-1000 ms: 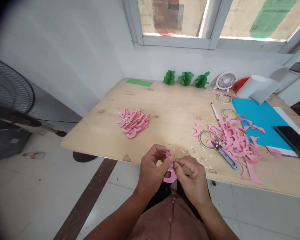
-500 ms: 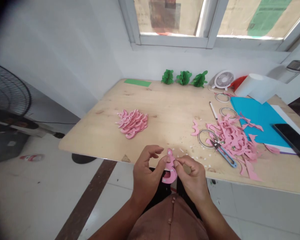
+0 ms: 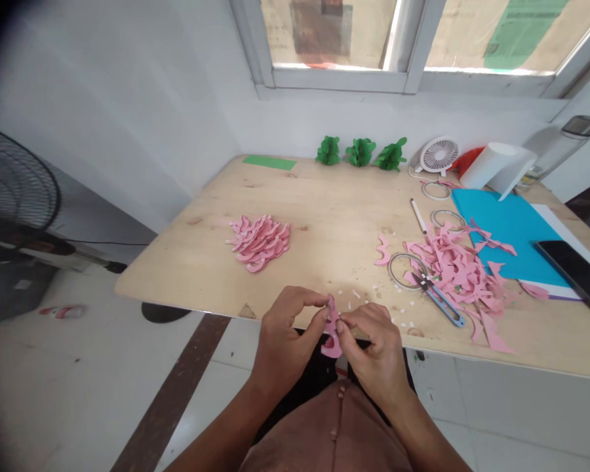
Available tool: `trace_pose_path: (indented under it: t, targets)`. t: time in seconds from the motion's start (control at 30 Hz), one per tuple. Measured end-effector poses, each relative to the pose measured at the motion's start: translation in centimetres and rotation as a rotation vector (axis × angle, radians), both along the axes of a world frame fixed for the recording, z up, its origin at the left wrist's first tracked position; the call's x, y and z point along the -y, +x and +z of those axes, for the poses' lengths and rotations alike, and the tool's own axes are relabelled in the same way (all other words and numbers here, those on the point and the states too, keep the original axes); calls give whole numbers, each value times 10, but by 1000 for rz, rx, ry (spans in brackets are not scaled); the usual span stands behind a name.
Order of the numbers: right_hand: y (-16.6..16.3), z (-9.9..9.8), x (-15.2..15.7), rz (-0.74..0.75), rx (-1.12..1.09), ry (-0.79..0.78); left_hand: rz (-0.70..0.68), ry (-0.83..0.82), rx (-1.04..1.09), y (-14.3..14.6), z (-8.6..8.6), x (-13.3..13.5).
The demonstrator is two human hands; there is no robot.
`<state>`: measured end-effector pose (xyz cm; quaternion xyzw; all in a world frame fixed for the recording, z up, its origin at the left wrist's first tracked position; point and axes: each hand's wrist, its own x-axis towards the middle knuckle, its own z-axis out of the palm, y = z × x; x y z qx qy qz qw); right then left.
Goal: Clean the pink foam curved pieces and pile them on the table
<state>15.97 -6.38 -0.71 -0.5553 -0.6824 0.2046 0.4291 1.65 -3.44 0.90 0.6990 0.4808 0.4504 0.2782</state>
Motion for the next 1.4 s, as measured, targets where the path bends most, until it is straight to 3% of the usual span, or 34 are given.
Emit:
trace_pose_path:
  t: [0.17,0.53,0.73,0.83,0.97,1.07,1.23,1.4]
  targets:
    - [0,1,1,8,13,3,-21,-71,22,-2,3,0]
    - [-1,2,0,-7,-13,-4,-29,-70,14,-1,4,1]
    - [1,2,1,-12,-66,-45,46,-113,58,-6,4,1]
    - [2,-2,1,-27,-200,-145,-5,-219,155,-10,3,-2]
    - [3,-8,2,-45,-555,-418,-151,-539,484,-12,1,-6]
    - [1,-9,1,-41,-788,-537,-221,-717,692,-12,1,-8]
    - [-2,-6,1,-15,-976,-624,-312,-832,841,-10,5,-10]
    - [0,-6,2,11,-1034,-672,-313,-861,842,-11,10,-12]
